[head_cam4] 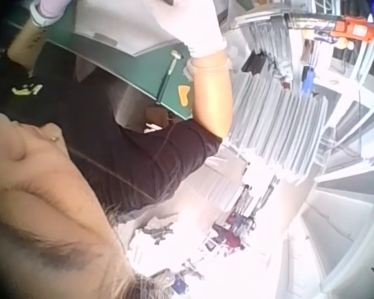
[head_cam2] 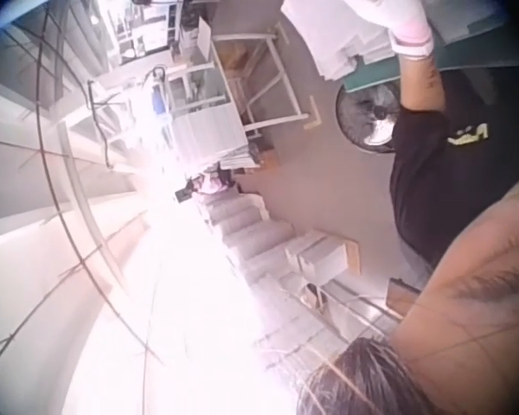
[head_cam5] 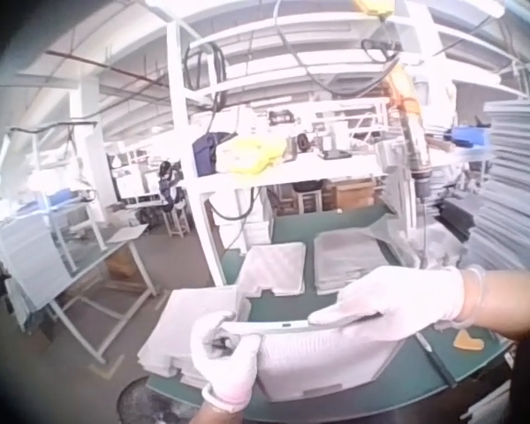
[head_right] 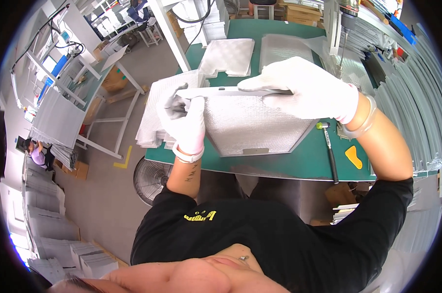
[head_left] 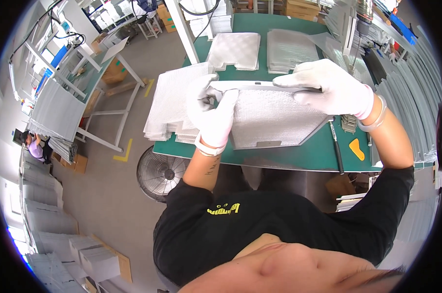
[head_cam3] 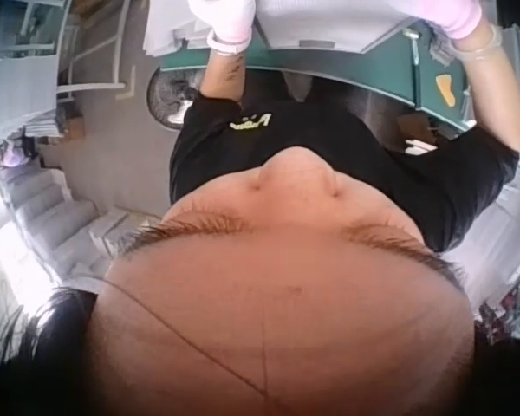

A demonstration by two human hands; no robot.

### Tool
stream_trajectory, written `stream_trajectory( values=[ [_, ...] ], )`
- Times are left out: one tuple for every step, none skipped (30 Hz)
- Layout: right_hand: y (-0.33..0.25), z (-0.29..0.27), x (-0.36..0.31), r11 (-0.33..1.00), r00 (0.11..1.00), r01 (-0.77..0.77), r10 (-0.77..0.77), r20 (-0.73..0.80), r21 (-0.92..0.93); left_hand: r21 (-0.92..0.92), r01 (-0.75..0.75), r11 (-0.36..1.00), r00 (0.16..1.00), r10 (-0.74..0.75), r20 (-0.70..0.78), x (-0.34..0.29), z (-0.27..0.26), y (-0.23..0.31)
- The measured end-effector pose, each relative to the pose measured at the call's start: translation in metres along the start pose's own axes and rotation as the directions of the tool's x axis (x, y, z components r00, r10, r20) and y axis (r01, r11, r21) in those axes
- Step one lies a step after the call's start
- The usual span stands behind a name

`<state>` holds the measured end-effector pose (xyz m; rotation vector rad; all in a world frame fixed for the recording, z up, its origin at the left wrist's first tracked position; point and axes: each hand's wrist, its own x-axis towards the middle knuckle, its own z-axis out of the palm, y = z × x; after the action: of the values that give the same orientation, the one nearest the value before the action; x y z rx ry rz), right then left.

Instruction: The person is assembling metal mesh filters by inserting them into metal frames, attaching a metal tab, and securing components using a drill and hammer.

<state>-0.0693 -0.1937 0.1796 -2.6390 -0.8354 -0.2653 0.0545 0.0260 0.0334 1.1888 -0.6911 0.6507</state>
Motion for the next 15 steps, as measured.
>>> stream_trajectory(
  values=[
    [0.002, 0.001, 0.001, 0.999, 0.999, 0.019, -0.020, -0.025, -0.029, 0.009, -0.001, 1.000, 1.000, 0.001, -0.005, -0.001, 0.001, -0.002],
    [0.004, 0.002, 0.000, 0.999, 0.999, 0.021, -0.022, -0.024, -0.026, 0.122, -0.006, 0.992, 1.000, 0.007, -0.007, -0.001, 0.004, -0.002],
    [0.007, 0.004, -0.001, 0.998, 0.997, 0.055, -0.058, -0.060, -0.043, 0.233, -0.010, 0.972, 1.000, 0.012, -0.007, 0.000, 0.006, -0.001],
    [0.009, 0.005, -0.001, 0.994, 0.991, 0.088, -0.094, -0.095, -0.063, 0.329, -0.055, 0.943, 0.998, 0.050, 0.024, 0.003, 0.006, 0.003],
    [0.009, 0.006, -0.001, 0.994, 0.991, 0.092, -0.097, -0.093, -0.061, 0.332, -0.053, 0.942, 0.999, 0.049, 0.021, 0.003, 0.007, 0.002],
    [0.009, 0.007, -0.001, 0.994, 0.990, 0.090, -0.096, -0.104, -0.062, 0.264, -0.071, 0.962, 0.997, 0.067, 0.023, 0.004, 0.007, 0.002],
    [0.010, 0.008, -0.001, 0.994, 0.989, 0.087, -0.094, -0.115, -0.064, 0.195, -0.088, 0.977, 0.996, 0.085, 0.024, 0.004, 0.008, 0.001],
    [0.009, 0.008, -0.001, 0.994, 0.989, 0.089, -0.095, -0.113, -0.061, 0.198, -0.086, 0.976, 0.996, 0.083, 0.022, 0.004, 0.007, -0.002],
    [0.008, 0.008, 0.000, 0.994, 0.989, 0.082, -0.089, -0.116, -0.066, 0.304, -0.147, 0.941, 0.989, 0.143, 0.035, 0.005, 0.005, -0.008],
    [0.007, 0.008, 0.001, 0.995, 0.989, 0.076, -0.084, -0.119, -0.070, 0.405, -0.205, 0.891, 0.978, 0.200, 0.054, 0.004, 0.003, -0.011],
    [0.006, 0.007, 0.001, 0.995, 0.990, 0.076, -0.084, -0.118, -0.069, 0.407, -0.203, 0.891, 0.979, 0.199, 0.053, 0.005, 0.003, -0.010],
    [0.004, 0.005, 0.000, 0.996, 0.996, 0.038, -0.044, -0.077, -0.077, 0.451, -0.190, 0.872, 0.981, 0.180, 0.065, 0.005, 0.002, -0.005],
    [0.003, 0.005, 0.000, 0.996, 0.999, 0.001, -0.004, -0.036, -0.086, 0.495, -0.177, 0.851, 0.984, 0.161, 0.075, 0.005, 0.002, -0.003],
    [0.003, 0.004, -0.001, 0.996, 0.999, 0.002, -0.006, -0.036, -0.088, 0.494, -0.177, 0.851, 0.984, 0.163, 0.073, 0.004, 0.002, -0.002],
    [0.002, 0.003, -0.001, 0.996, 1.000, -0.006, 0.006, -0.007, -0.086, 0.378, -0.108, 0.919, 0.994, 0.104, 0.032, 0.003, 0.003, -0.001]
  ],
)
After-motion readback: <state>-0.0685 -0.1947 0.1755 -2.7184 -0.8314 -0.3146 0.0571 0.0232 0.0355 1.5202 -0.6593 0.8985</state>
